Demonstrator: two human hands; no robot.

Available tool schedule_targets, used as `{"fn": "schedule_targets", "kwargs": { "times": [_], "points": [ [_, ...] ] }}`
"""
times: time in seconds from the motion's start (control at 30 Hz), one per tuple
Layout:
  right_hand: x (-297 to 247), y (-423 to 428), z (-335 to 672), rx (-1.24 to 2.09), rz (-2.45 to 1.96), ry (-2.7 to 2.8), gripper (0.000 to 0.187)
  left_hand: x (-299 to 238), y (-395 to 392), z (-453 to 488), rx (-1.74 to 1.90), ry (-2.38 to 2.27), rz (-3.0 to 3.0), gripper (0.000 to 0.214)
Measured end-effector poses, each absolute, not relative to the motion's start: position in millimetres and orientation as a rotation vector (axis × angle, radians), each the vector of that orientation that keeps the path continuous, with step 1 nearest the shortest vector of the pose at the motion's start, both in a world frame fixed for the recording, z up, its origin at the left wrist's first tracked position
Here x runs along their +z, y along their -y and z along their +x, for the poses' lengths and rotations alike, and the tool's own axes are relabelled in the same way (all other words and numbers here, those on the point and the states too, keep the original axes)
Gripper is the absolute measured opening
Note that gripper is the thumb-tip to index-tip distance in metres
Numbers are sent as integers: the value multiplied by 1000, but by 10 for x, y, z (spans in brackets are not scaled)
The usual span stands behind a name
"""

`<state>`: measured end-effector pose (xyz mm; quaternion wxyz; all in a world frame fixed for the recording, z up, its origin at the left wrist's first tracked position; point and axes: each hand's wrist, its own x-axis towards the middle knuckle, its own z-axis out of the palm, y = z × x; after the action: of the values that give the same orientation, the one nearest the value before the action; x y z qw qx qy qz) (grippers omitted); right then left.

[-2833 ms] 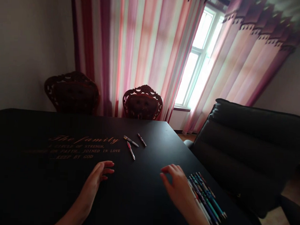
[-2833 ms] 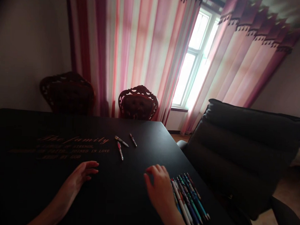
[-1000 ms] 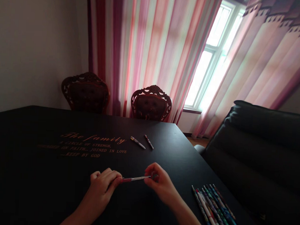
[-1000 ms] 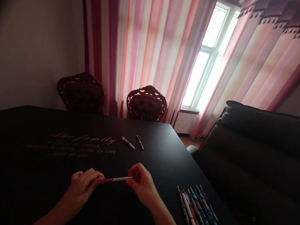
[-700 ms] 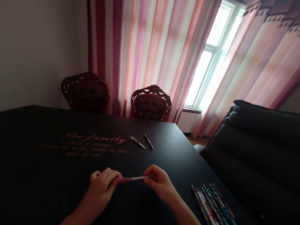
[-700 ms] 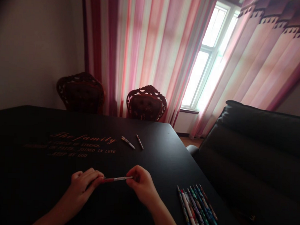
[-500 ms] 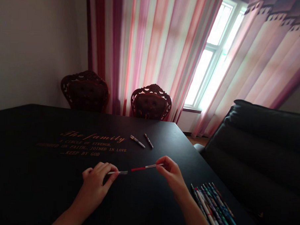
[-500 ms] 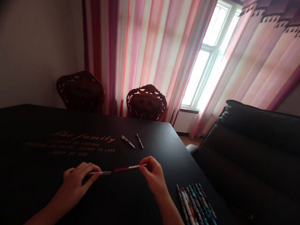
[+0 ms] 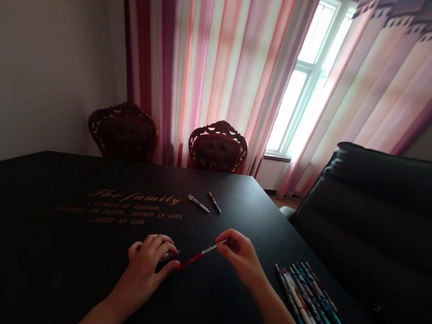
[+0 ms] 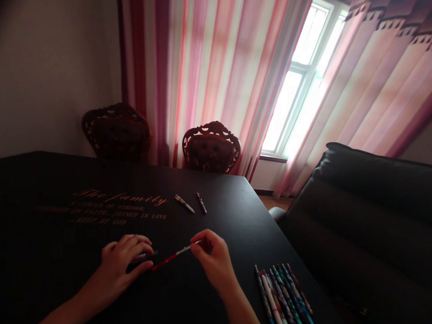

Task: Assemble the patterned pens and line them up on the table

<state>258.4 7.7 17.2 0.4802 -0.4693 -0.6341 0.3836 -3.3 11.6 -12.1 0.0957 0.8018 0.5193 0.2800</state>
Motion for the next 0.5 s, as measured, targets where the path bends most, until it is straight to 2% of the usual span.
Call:
{"fn": "schedule_targets", "kwargs": {
  "times": [0.13, 0.33, 0.5],
  "points": [
    [133, -72, 2526, 1074, -1090, 1500, 23, -100, -55, 26, 765, -1388, 2448, 12],
    [198, -145, 2746, 847, -1125, 1273, 31, -158, -83, -26, 721, -1463, 2467, 4],
    [203, -191, 2853, 835, -1158, 1215, 37, -135, -96, -38, 720, -1496, 2464, 3]
  ]
}}
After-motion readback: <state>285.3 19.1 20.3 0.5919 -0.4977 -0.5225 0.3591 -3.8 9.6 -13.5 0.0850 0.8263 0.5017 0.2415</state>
